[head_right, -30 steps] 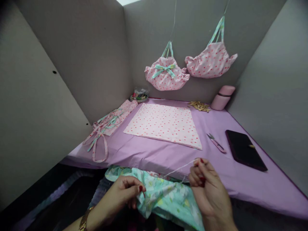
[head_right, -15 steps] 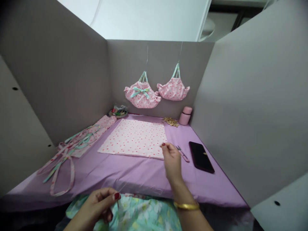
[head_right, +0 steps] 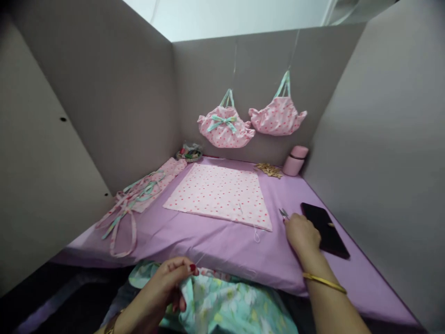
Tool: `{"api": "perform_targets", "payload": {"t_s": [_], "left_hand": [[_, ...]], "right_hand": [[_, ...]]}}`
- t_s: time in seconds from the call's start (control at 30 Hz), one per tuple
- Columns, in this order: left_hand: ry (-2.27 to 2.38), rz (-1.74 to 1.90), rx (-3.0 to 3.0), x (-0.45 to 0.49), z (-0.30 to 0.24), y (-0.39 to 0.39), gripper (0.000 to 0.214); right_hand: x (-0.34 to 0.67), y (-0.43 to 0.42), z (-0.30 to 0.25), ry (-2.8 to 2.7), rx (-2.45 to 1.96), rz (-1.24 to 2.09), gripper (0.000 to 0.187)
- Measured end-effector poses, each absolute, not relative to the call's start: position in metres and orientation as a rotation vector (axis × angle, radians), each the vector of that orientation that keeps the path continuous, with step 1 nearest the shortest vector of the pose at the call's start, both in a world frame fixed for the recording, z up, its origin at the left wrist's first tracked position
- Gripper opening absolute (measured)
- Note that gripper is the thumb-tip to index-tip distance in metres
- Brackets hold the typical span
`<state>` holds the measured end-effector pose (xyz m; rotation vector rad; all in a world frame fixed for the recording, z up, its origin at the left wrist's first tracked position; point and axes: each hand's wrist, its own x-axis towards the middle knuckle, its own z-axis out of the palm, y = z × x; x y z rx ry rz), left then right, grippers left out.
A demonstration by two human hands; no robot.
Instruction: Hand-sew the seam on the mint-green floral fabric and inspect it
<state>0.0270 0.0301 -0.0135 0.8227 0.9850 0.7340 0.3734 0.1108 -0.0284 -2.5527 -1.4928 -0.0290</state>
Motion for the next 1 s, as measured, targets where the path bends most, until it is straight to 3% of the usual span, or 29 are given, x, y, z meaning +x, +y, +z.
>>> {"api": "perform_targets", "payload": {"t_s": [0.43, 0.73, 0.83, 0.9, 1.0], "left_hand": [[0.665, 0.6, 0.761, 0.022, -0.023, 0.016, 0.023], [0.6, 0.584, 0.72, 0.019, -0.023, 0.016, 0.025], [0.597, 0.572, 0.708, 0.018, -0.026, 0.015, 0.026], [0.586, 0.558, 0.7, 0.018, -0.027, 0.014, 0.025], [0.571, 0.545, 0.682, 0.018, -0.024, 0.012, 0.021]], "right_hand": [[0.365, 0.107, -0.034, -1.552, -2.567, -0.091, 0.037], [0.352, 0.092, -0.018, -1.329, -2.1, 0.049, 0.027], [0.313, 0.056, -0.013, -1.288, -1.769, 0.245, 0.026], [0.279, 0.023, -0.014, -1.198, -1.392, 0.616, 0.022], [0.23, -0.026, -0.023, -1.225, -1.355, 1.118, 0.037]]}}
